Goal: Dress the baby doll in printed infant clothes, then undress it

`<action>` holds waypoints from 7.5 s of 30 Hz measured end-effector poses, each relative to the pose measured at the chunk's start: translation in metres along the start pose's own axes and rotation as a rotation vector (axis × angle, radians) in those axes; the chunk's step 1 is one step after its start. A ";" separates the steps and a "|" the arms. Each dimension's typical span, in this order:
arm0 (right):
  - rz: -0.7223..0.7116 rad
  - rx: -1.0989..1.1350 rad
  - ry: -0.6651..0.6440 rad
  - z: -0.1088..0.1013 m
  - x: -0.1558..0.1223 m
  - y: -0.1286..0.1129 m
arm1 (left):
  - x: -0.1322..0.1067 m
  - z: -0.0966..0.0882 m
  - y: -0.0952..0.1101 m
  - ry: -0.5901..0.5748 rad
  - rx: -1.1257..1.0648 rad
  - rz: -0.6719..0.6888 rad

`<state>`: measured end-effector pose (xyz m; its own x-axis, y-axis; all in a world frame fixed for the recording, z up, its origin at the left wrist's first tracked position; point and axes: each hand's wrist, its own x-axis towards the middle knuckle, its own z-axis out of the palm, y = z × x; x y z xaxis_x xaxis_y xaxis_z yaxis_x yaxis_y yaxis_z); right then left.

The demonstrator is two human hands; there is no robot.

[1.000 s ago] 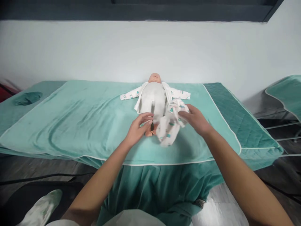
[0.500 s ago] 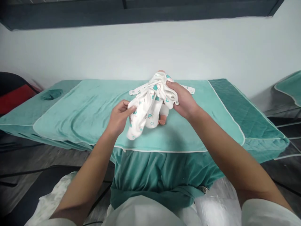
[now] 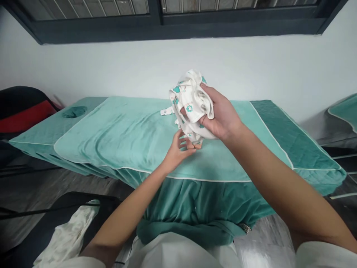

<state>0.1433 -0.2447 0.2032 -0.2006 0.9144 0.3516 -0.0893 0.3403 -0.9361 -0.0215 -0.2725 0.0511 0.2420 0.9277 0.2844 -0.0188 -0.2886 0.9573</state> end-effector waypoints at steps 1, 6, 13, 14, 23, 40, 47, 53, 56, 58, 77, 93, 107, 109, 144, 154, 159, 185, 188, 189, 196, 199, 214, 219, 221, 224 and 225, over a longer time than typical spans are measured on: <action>-0.035 -0.039 0.019 0.001 0.001 0.000 | 0.000 0.008 -0.003 0.011 -0.050 -0.027; -0.045 -0.108 0.061 -0.010 0.003 -0.006 | 0.005 0.013 -0.005 0.092 -0.244 -0.157; 0.106 0.078 0.087 -0.019 -0.015 0.012 | 0.004 -0.029 0.062 0.180 -0.434 -0.085; 0.120 0.050 0.080 -0.015 -0.020 0.015 | 0.005 -0.034 0.076 0.155 -0.435 -0.067; -0.303 -0.424 -0.328 0.031 -0.044 -0.020 | 0.021 -0.055 0.149 0.200 -0.412 0.026; -0.541 -0.698 -0.028 0.021 -0.019 0.005 | 0.016 -0.063 0.125 0.475 0.008 0.267; -0.365 -0.567 0.012 0.025 -0.006 0.011 | 0.026 -0.051 0.120 0.009 0.298 0.358; 0.030 -0.198 -0.094 0.002 -0.005 0.040 | 0.045 -0.049 0.095 0.113 -0.058 0.152; 0.100 -0.080 -0.168 -0.005 -0.004 0.060 | 0.055 -0.044 0.086 0.137 -0.268 0.008; 0.085 -0.036 -0.136 -0.006 0.001 0.069 | 0.061 -0.039 0.080 0.096 -0.341 -0.094; 0.406 -0.075 -0.139 -0.036 0.026 0.134 | 0.098 -0.026 0.010 -0.117 -0.433 -0.390; 0.513 0.090 -0.211 -0.033 0.027 0.135 | 0.113 -0.025 -0.010 -0.079 -0.485 -0.377; 0.566 0.153 -0.297 -0.044 0.018 0.137 | 0.115 -0.017 -0.014 -0.071 -0.558 -0.372; 0.544 0.147 -0.233 -0.043 0.017 0.136 | 0.115 -0.012 -0.016 -0.081 -0.574 -0.385; 0.519 -0.050 0.156 -0.036 -0.084 0.179 | 0.101 0.003 -0.006 -0.658 0.780 -0.247; 0.563 0.195 0.121 -0.042 -0.082 0.187 | 0.105 -0.014 0.002 -0.644 0.295 -0.338; 0.422 0.111 0.219 -0.044 -0.076 0.192 | 0.112 -0.023 0.006 -0.752 0.185 -0.397; 0.045 -0.110 0.559 -0.066 -0.037 0.225 | 0.138 0.002 -0.013 -0.357 0.212 -0.209; 0.056 -0.210 0.600 -0.073 -0.032 0.228 | 0.140 0.004 -0.015 -0.297 0.250 -0.216; 0.079 -0.190 0.598 -0.074 -0.030 0.229 | 0.140 0.004 -0.015 -0.277 0.264 -0.227; 0.203 0.025 0.514 -0.081 -0.022 0.233 | 0.144 0.004 -0.014 -0.256 0.157 -0.407; 0.161 -0.138 0.526 -0.081 -0.021 0.232 | 0.148 0.004 -0.020 -0.223 0.265 -0.311; 0.084 -0.397 0.530 -0.100 0.000 0.230 | 0.158 0.017 -0.028 -0.086 0.690 -0.093; 0.081 -0.421 0.406 -0.112 0.013 0.225 | 0.159 0.001 -0.027 -0.148 0.134 -0.262; 0.158 -0.344 0.318 -0.118 0.018 0.226 | 0.156 -0.004 -0.024 -0.153 -0.004 -0.335; 0.282 -0.070 0.247 -0.126 0.017 0.229 | 0.152 -0.008 -0.022 -0.211 -0.204 -0.442; 0.302 0.015 0.240 -0.128 0.016 0.229 | 0.152 -0.008 -0.023 -0.225 -0.262 -0.462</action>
<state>0.2444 -0.1243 -0.0078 0.0141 0.9989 0.0453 -0.0755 0.0462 -0.9961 0.0081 -0.1232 0.0728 0.4822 0.8620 -0.1566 -0.0947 0.2290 0.9688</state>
